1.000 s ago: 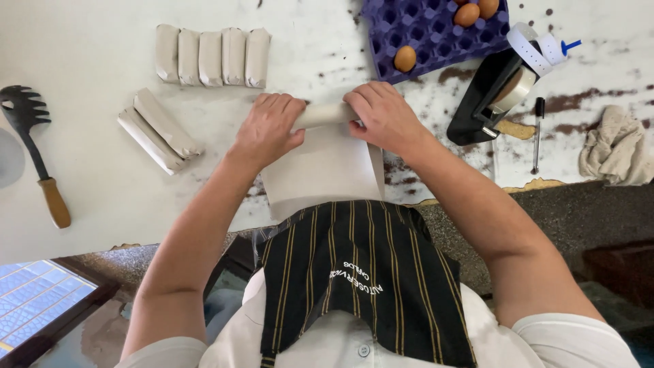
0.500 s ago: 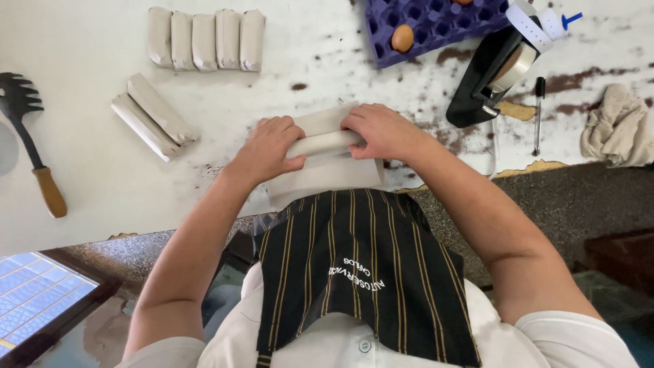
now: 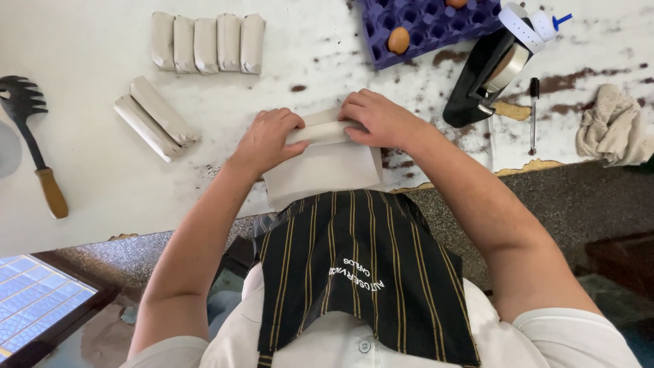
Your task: Wrapping individual eggs in paper sleeves to protect them for sale or transport.
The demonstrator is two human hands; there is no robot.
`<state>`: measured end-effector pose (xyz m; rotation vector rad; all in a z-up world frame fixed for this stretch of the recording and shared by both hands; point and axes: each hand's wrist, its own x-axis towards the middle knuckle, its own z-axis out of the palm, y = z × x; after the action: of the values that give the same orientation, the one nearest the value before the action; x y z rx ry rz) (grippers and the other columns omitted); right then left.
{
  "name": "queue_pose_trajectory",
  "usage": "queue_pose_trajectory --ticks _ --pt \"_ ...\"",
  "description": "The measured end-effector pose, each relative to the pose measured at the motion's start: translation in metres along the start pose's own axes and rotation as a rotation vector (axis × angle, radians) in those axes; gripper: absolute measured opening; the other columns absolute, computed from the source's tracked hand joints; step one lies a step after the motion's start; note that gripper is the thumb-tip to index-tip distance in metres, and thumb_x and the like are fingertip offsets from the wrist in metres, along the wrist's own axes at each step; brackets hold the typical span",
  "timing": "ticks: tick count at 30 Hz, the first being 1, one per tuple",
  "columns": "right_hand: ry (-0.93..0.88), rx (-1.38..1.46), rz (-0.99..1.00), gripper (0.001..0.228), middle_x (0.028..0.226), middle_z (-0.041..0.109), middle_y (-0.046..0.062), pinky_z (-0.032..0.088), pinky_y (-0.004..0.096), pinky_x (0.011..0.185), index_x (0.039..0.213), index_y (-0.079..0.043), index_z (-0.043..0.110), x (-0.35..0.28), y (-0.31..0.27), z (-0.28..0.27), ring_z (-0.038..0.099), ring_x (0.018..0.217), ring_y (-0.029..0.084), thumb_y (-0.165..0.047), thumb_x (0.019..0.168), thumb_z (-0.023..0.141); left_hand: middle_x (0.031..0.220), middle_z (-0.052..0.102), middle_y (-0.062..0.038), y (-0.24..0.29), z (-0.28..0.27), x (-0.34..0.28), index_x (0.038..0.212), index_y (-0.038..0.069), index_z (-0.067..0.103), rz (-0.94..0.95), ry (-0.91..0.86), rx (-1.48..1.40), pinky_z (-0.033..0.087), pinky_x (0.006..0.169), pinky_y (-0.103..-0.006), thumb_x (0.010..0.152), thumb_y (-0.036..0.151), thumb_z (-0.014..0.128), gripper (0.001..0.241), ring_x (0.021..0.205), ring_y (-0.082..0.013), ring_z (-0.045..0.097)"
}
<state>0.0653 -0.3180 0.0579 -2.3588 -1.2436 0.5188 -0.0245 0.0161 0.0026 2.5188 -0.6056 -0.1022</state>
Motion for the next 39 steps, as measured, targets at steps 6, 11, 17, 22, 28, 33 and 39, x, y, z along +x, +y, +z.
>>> queue_pose_trajectory --ticks 6,11,17,22,28,33,39 --pt "0.072 -0.099 -0.056 0.038 0.132 0.074 0.01 0.055 0.045 0.113 0.138 -0.008 0.079 -0.005 0.003 -0.002 0.069 0.127 0.031 -0.04 0.117 0.077 0.113 0.081 -0.003 -0.004 -0.005 0.007 0.128 0.02 0.081 -0.08 0.016 -0.131 0.058 0.104 -0.0422 0.102 0.037 0.091 0.032 0.113 -0.0257 0.081" --pt "0.255 -0.049 -0.045 0.021 0.133 0.075 0.003 0.055 0.047 0.112 0.127 -0.014 0.077 -0.001 0.007 0.007 0.07 0.132 0.029 -0.033 0.118 0.08 0.106 0.063 0.003 0.003 0.008 0.009 0.103 0.022 0.085 0.145 0.382 0.083 0.058 0.085 -0.0378 0.105 0.018 0.093 0.009 0.097 -0.0217 0.07" --pt "0.559 -0.38 -0.138 0.015 0.118 0.07 -0.001 0.059 0.038 0.097 0.12 -0.02 0.081 -0.014 0.006 0.052 0.071 0.109 0.022 -0.032 0.122 0.074 0.1 0.058 -0.003 0.043 0.018 -0.008 0.105 0.013 0.077 0.168 0.546 0.379 0.054 0.078 -0.0357 0.114 0.003 0.073 0.014 0.089 -0.024 0.065" --pt "0.649 -0.523 -0.022 0.018 0.117 0.069 0.004 0.061 0.038 0.095 0.127 -0.017 0.081 -0.027 -0.019 0.075 0.074 0.108 0.025 -0.025 0.124 0.065 0.1 0.064 -0.009 0.073 0.018 -0.014 0.113 0.005 0.079 0.085 0.609 0.544 0.058 0.079 -0.0367 0.112 -0.003 0.073 0.01 0.09 -0.0283 0.07" --pt "0.568 -0.636 0.189 0.024 0.126 0.077 0.013 0.064 0.039 0.092 0.135 -0.012 0.083 -0.027 -0.056 0.081 0.082 0.114 0.031 -0.017 0.117 0.068 0.103 0.071 -0.012 0.083 0.03 -0.022 0.116 0.001 0.084 -0.048 0.567 0.646 0.062 0.084 -0.0376 0.108 -0.002 0.08 0.01 0.098 -0.0301 0.076" --pt "0.472 -0.654 0.295 0.036 0.133 0.081 0.025 0.067 0.045 0.095 0.144 -0.003 0.084 -0.026 -0.077 0.076 0.085 0.123 0.04 -0.014 0.112 0.071 0.117 0.079 -0.014 0.111 0.022 -0.024 0.125 0.002 0.087 -0.209 0.447 0.685 0.066 0.092 -0.0361 0.107 0.004 0.083 0.019 0.107 -0.0285 0.082" --pt "0.513 -0.583 0.315 0.033 0.119 0.08 0.014 0.067 0.043 0.09 0.137 -0.007 0.072 -0.023 -0.033 0.098 0.087 0.106 0.034 -0.021 0.107 0.078 0.108 0.084 -0.012 0.098 0.024 -0.022 0.119 0.001 0.084 -0.407 0.312 0.491 0.071 0.089 -0.0352 0.107 0.013 0.091 0.018 0.097 -0.0276 0.089"
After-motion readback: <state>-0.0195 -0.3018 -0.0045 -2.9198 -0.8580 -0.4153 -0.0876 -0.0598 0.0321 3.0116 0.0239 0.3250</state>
